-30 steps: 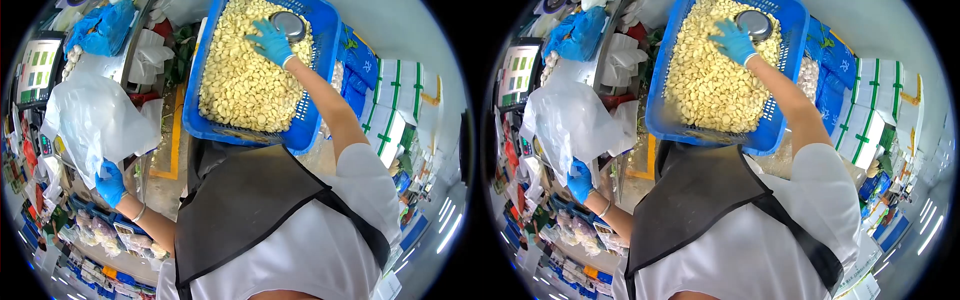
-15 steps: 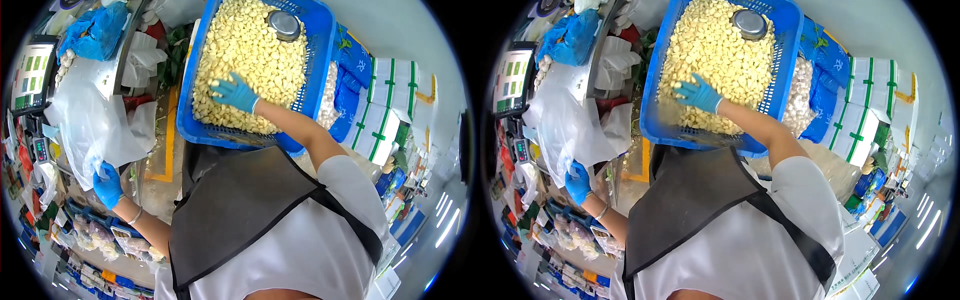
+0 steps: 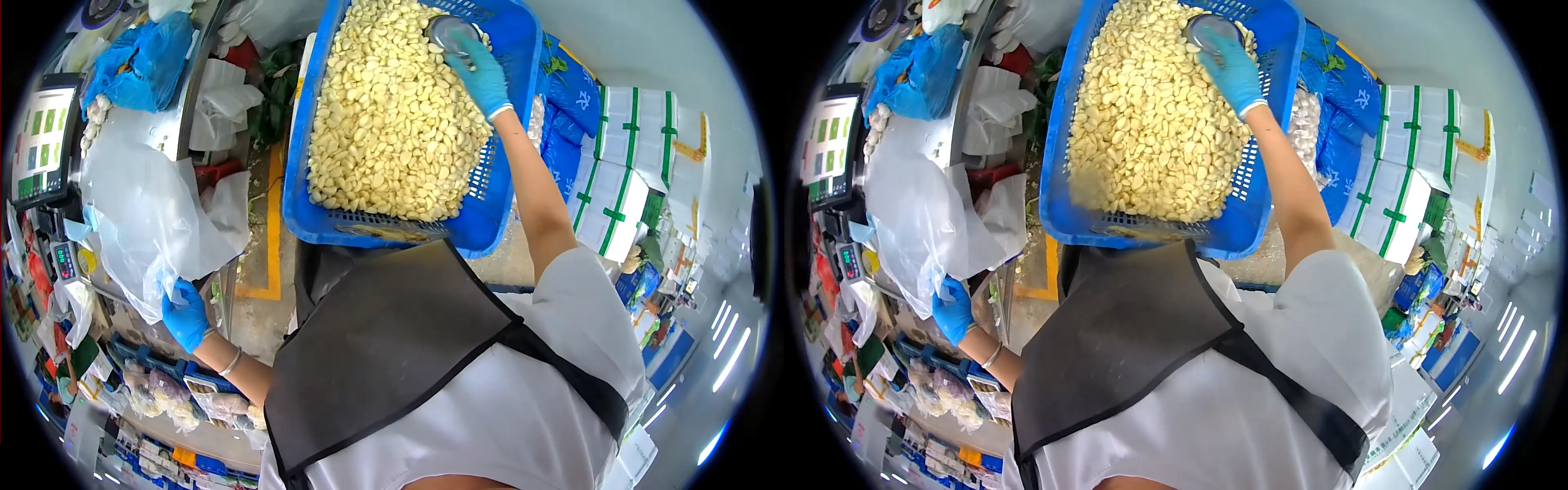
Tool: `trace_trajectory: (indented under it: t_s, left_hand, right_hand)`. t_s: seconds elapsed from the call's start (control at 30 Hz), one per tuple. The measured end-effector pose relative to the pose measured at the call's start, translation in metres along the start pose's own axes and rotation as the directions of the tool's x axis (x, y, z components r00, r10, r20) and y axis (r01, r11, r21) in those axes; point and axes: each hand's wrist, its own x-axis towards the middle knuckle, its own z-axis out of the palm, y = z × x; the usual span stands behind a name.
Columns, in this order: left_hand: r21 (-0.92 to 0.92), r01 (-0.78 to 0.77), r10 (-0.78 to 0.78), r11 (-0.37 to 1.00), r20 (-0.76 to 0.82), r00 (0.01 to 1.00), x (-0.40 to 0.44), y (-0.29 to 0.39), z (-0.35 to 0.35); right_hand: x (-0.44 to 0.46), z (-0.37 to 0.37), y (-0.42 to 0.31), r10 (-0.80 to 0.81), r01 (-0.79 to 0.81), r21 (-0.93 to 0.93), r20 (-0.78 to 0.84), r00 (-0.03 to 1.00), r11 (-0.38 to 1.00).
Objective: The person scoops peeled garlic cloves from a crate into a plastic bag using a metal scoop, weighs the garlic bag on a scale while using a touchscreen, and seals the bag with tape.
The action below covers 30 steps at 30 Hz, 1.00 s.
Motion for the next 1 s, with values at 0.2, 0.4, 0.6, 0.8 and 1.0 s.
trace_trajectory:
  t_s: [0.2,0.4,0.6,0.8,1.0]
  left_hand:
    - [0.284,-0.04,0.035,0.958,0.024,0.999,0.017,0.014,0.049]
    - [0.727,-0.39,0.317,0.565,0.245,0.916,0.031,0.019,0.125]
    - [0.735,-0.5,0.279,0.458,0.415,0.866,0.003,0.064,0.235]
    - [0.31,-0.296,0.2,0.904,0.305,0.931,-0.036,0.13,0.379]
    - [0.265,-0.691,0.325,0.672,0.733,0.598,-0.03,0.15,0.447]
  right_hand:
    - [-0.047,-0.01,0.054,0.434,-0.433,0.048,-0.032,0.9,0.9]
    - [-0.114,0.018,-0.072,0.263,-0.06,-0.287,0.751,0.605,0.956]
    - [-0.049,0.009,-0.003,0.368,-0.303,-0.213,0.447,0.816,0.929]
    - [0.043,0.023,0.077,0.049,0.185,-0.668,0.315,0.948,0.72]
    - [0.063,-0.032,0.011,0.136,0.139,-0.653,0.352,0.926,0.744]
